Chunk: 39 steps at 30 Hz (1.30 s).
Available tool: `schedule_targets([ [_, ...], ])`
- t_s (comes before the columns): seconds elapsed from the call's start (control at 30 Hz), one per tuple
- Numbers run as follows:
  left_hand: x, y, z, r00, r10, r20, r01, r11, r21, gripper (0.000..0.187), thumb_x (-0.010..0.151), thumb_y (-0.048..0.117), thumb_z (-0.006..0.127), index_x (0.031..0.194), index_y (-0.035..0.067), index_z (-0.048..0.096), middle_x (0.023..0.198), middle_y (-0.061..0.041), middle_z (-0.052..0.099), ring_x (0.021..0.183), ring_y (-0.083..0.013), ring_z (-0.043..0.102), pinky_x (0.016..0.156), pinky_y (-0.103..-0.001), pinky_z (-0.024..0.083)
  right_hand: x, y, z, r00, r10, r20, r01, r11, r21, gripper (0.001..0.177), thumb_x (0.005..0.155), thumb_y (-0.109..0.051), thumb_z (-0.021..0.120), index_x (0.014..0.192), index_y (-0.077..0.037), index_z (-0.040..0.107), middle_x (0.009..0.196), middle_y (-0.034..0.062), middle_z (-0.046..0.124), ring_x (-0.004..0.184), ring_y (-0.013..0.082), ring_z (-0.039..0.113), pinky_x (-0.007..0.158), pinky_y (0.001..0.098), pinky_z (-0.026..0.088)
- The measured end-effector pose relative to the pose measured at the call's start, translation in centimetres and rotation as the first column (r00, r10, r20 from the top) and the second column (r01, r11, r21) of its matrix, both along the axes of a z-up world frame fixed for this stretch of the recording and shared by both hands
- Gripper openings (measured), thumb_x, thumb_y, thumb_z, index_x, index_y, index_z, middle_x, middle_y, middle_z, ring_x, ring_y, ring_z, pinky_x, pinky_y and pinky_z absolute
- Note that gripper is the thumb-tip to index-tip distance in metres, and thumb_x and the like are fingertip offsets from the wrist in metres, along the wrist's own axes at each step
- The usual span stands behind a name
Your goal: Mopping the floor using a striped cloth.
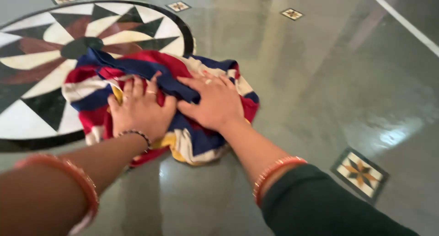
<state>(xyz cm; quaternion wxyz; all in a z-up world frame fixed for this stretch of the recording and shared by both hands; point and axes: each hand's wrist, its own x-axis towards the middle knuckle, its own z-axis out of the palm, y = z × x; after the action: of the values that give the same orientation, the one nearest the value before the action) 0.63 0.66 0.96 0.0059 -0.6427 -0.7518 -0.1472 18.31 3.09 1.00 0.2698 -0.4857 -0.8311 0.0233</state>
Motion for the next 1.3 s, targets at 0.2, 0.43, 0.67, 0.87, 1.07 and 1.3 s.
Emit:
schedule_targets([
  [0.2,-0.4,1.9,0.4,0.999,-0.044,0.027,0.044,0.999,-0.012,0.079,0.087,0.060,0.043,0.158,0.027,0.030,0.161,-0.016,0.030,0.151,-0.0295,0.019,0.116,-0.062,0.014,-1.0,0.5,1.2,0.998,-0.056,0.006,0.056,0.997,-0.056,0.064,0.076,-0.050,0.066,0.136,-0.030,0.064,0.149,0.0051,0.057,0.139,0.0251,0.049,0.119,0.0493,0.025],
  [0.43,-1.4,8.4,-0.1,0.988,-0.151,-0.026,0.152,0.988,0.024,0.081,0.088,0.062,0.044,0.155,0.020,0.035,0.163,-0.014,0.031,0.153,-0.0278,0.022,0.116,-0.062,0.016,-2.2,5.1,1.7,0.985,-0.174,0.015,0.175,0.982,-0.074,0.064,0.076,-0.049,0.064,0.138,-0.031,0.064,0.150,0.0036,0.055,0.139,0.0260,0.048,0.119,0.0490,0.025],
  [0.67,-1.9,16.7,-0.4,0.962,-0.273,0.031,0.272,0.962,0.033,0.076,0.089,0.058,0.043,0.156,0.025,0.034,0.161,-0.015,0.030,0.150,-0.0292,0.020,0.116,-0.062,0.014,-3.5,10.9,0.2,0.933,-0.342,0.112,0.348,0.937,-0.041,0.065,0.082,-0.050,0.059,0.144,-0.032,0.056,0.153,0.0035,0.051,0.143,0.0272,0.042,0.119,0.0510,0.022],
  [0.87,-2.0,19.5,-0.4,0.939,-0.341,0.036,0.340,0.940,0.041,0.077,0.087,0.058,0.044,0.156,0.025,0.034,0.161,-0.014,0.030,0.152,-0.0282,0.020,0.116,-0.063,0.014,-4.1,12.6,0.4,0.893,-0.419,0.166,0.434,0.898,-0.069,0.065,0.085,-0.052,0.057,0.147,-0.033,0.051,0.156,0.0032,0.047,0.145,0.0277,0.039,0.119,0.0515,0.020],
  [1.07,-2.1,21.5,-0.6,0.932,-0.362,0.038,0.359,0.932,0.055,0.077,0.088,0.060,0.043,0.157,0.027,0.033,0.161,-0.015,0.029,0.151,-0.0294,0.020,0.115,-0.064,0.014,-4.1,14.5,0.0,0.895,-0.418,0.157,0.431,0.901,-0.052,0.066,0.085,-0.051,0.057,0.149,-0.032,0.051,0.156,0.0045,0.047,0.147,0.0266,0.038,0.120,0.0512,0.020],
  [1.3,-1.4,24.4,-1.4,0.940,-0.341,-0.005,0.341,0.940,0.030,0.077,0.089,0.060,0.042,0.158,0.028,0.033,0.164,-0.013,0.030,0.152,-0.0269,0.024,0.117,-0.063,0.017,-3.3,17.1,-0.5,0.888,-0.436,0.145,0.450,0.889,-0.082,0.066,0.085,-0.056,0.056,0.148,-0.035,0.050,0.158,0.0011,0.045,0.149,0.0225,0.034,0.120,0.0491,0.018],
])
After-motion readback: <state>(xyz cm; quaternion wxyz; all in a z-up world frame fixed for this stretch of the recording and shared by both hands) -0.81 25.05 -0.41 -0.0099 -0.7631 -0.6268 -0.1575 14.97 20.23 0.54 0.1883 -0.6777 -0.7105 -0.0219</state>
